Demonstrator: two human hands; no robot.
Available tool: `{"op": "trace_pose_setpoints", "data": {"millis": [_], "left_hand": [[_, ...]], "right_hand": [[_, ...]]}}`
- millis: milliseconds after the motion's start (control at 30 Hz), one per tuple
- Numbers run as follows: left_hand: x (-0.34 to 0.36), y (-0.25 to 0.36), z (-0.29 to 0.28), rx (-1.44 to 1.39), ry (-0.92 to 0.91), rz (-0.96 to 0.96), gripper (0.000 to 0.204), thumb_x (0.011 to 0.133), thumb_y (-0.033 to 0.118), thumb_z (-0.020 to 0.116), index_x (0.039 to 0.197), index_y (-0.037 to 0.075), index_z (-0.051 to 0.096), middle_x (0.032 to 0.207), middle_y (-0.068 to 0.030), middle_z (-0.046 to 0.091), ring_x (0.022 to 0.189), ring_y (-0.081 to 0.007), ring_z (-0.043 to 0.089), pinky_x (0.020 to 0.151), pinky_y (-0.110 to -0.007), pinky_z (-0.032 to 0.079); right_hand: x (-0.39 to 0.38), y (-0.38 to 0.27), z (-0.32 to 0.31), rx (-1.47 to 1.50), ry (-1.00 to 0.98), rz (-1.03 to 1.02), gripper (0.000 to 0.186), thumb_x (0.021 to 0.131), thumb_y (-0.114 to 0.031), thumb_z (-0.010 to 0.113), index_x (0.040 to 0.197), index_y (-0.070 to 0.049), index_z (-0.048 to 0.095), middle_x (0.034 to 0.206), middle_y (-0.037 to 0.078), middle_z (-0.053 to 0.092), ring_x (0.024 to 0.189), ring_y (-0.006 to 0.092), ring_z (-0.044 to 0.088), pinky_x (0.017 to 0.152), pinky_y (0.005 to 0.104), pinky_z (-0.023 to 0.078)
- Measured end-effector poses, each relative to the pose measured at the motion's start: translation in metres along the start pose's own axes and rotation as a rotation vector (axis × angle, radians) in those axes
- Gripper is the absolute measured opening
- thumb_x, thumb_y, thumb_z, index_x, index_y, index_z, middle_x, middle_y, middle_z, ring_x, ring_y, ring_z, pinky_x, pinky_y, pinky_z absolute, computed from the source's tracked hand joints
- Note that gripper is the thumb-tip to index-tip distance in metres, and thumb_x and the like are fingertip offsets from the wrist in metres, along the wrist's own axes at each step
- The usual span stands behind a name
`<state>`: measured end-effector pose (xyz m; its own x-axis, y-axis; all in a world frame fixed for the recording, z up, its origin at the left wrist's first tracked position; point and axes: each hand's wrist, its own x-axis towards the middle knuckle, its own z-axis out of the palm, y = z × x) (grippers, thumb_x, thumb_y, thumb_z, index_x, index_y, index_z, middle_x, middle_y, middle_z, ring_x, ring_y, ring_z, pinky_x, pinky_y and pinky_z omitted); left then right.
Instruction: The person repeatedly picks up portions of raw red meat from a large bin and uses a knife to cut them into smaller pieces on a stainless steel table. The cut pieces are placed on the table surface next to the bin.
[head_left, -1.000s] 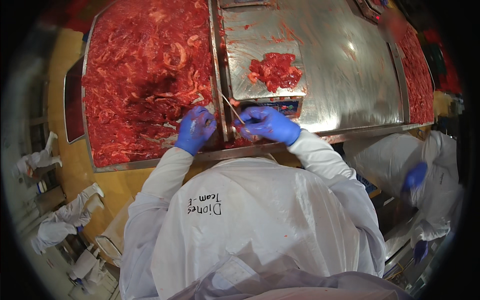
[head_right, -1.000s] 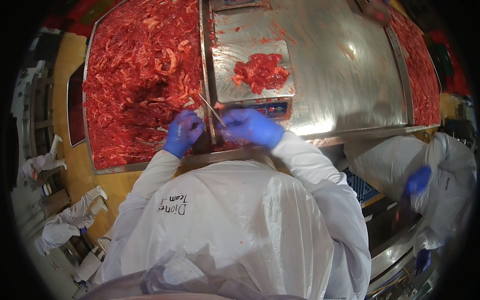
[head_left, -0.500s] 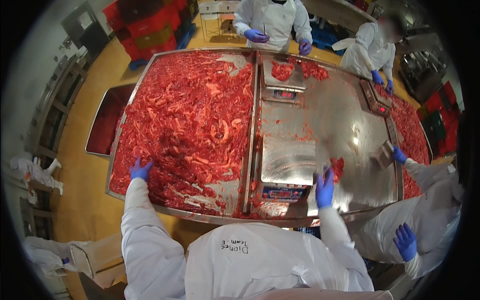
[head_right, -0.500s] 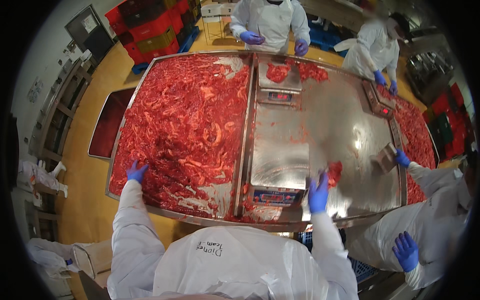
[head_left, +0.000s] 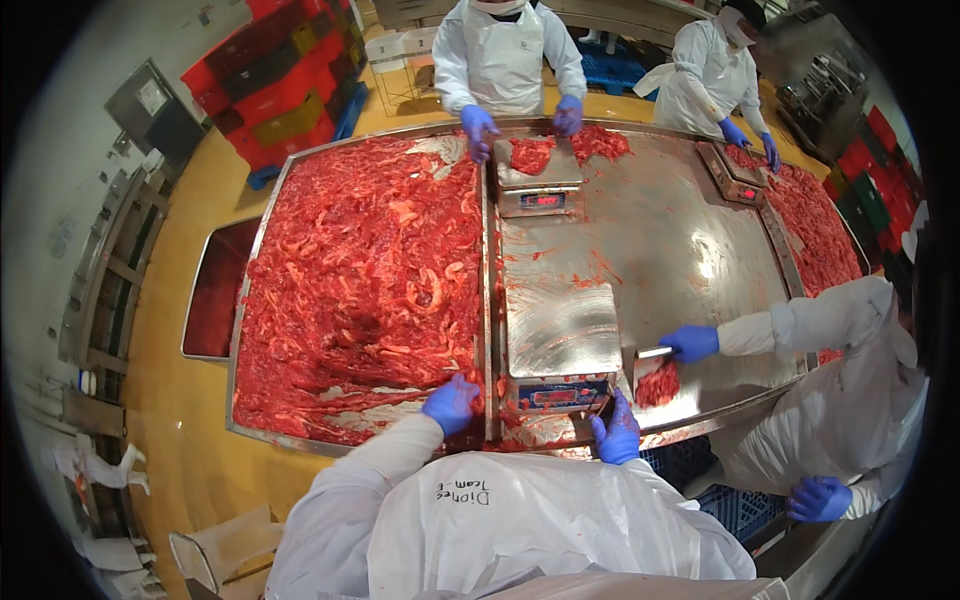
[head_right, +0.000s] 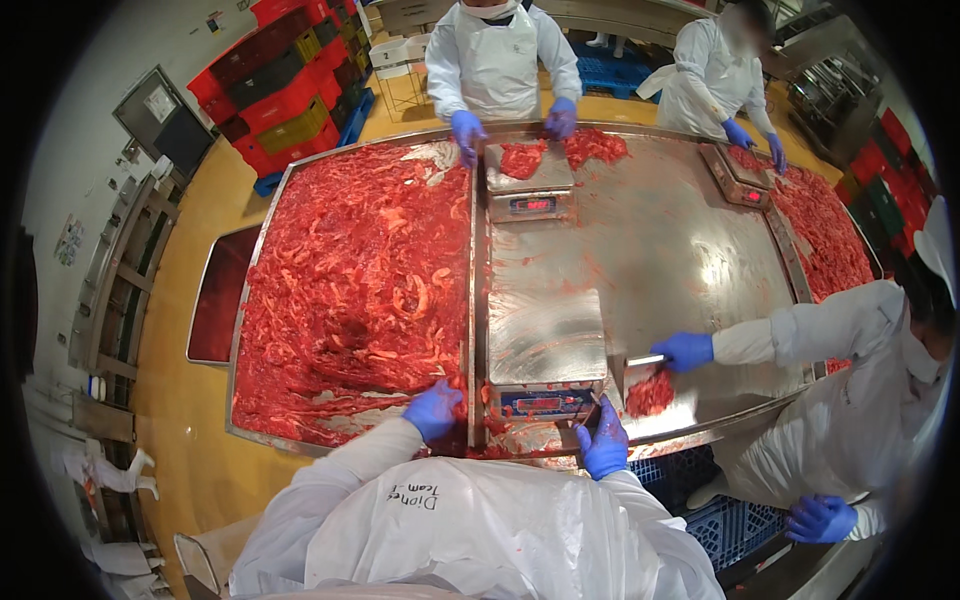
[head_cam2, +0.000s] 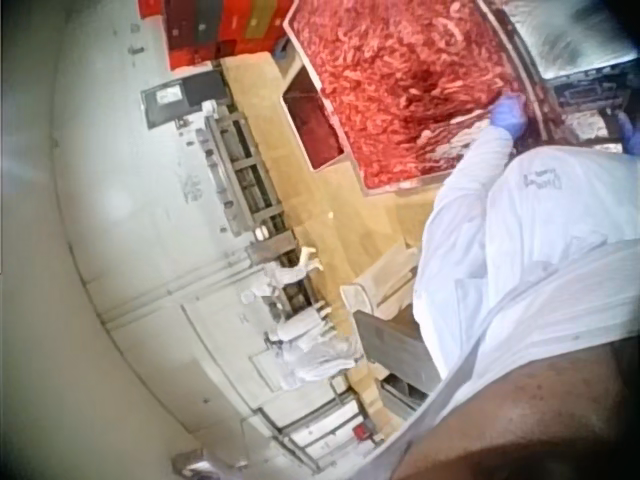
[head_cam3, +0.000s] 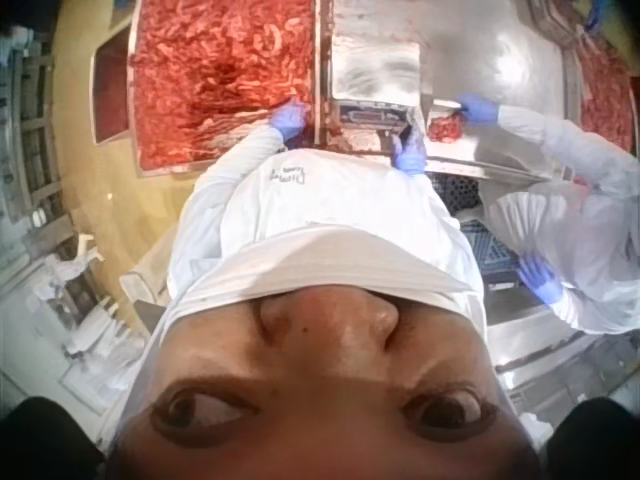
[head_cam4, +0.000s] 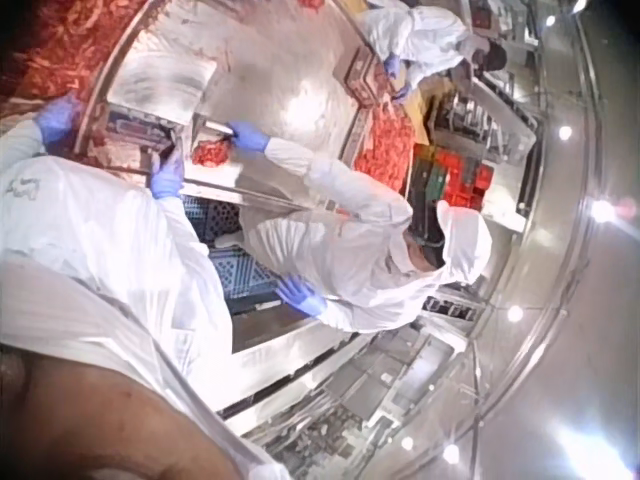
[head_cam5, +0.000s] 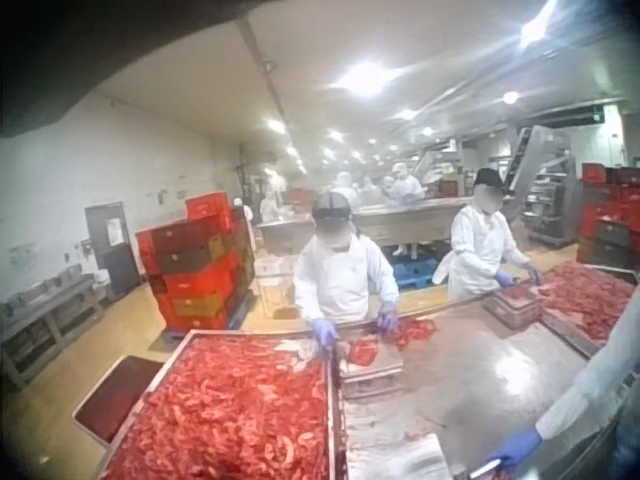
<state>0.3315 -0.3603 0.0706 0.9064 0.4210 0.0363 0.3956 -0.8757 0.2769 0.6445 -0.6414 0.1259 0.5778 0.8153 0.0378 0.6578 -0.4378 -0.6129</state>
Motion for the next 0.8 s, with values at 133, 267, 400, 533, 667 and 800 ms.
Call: {"op": "trace_pose_setpoints", "data": {"millis": [133, 267, 400, 533, 667, 800], "left_hand": [[0.042, 0.03, -0.108, -0.625, -0.131, -0.244, 0.018, 0.089, 0.012, 0.068, 0.107, 0.011, 0.063, 0.106, -0.0173, 0.066, 0.105, -0.0359, 0.064, 0.079, -0.048, 0.056], [0.03, -0.01, -0.048, -0.491, 0.002, -0.199, 0.022, 0.092, 0.008, 0.061, 0.114, 0.008, 0.061, 0.109, -0.0205, 0.065, 0.105, -0.0387, 0.065, 0.082, -0.047, 0.055], [0.053, 0.003, -0.073, -0.181, -0.186, -0.171, 0.014, 0.089, 0.007, 0.059, 0.1, 0.006, 0.068, 0.106, -0.023, 0.067, 0.104, -0.042, 0.065, 0.087, -0.051, 0.054], [0.114, 0.044, -0.153, -0.329, 0.008, 0.043, 0.007, 0.091, 0.005, 0.059, 0.097, 0.005, 0.063, 0.09, -0.0206, 0.062, 0.09, -0.042, 0.063, 0.081, -0.051, 0.052], [0.177, 0.096, -0.191, -0.681, -0.046, -0.014, 0.027, 0.083, 0.011, 0.07, 0.11, 0.011, 0.067, 0.111, -0.0103, 0.064, 0.11, -0.0319, 0.062, 0.096, -0.039, 0.053], [0.198, 0.12, -0.174, -0.698, -0.114, 0.036, 0.043, 0.085, 0.014, 0.074, 0.127, 0.011, 0.067, 0.121, -0.0159, 0.061, 0.116, -0.0347, 0.062, 0.103, -0.04, 0.052]], "right_hand": [[-0.009, 0.005, -0.003, 0.006, 0.059, -0.007, 0.087, 0.088, -0.032, 0.083, 0.156, -0.001, 0.04, 0.142, 0.028, 0.06, 0.125, 0.045, 0.063, 0.107, 0.0491, 0.052], [-0.005, 0.012, 0.003, 0.0, 0.038, 0.001, 0.087, 0.09, -0.04, 0.079, 0.157, -0.001, 0.039, 0.145, 0.028, 0.058, 0.129, 0.0451, 0.06, 0.11, 0.0498, 0.049], [-0.001, 0.007, -0.002, 0.057, 0.04, 0.0, 0.083, 0.092, -0.043, 0.077, 0.155, -0.003, 0.043, 0.143, 0.027, 0.06, 0.127, 0.0462, 0.061, 0.108, 0.0507, 0.05], [-0.008, 0.005, -0.001, -0.006, 0.075, 0.037, 0.08, 0.092, -0.04, 0.078, 0.155, -0.003, 0.044, 0.136, 0.027, 0.064, 0.12, 0.0462, 0.065, 0.102, 0.0493, 0.054], [-0.006, 0.007, -0.003, 0.018, 0.037, 0.03, 0.082, 0.094, -0.042, 0.076, 0.157, -0.004, 0.04, 0.139, 0.028, 0.062, 0.12, 0.0473, 0.065, 0.102, 0.0504, 0.054], [0.001, -0.001, -0.004, 0.019, 0.052, 0.04, 0.079, 0.092, -0.041, 0.077, 0.154, -0.004, 0.044, 0.13, 0.026, 0.068, 0.115, 0.0459, 0.068, 0.097, 0.0489, 0.055]]}}
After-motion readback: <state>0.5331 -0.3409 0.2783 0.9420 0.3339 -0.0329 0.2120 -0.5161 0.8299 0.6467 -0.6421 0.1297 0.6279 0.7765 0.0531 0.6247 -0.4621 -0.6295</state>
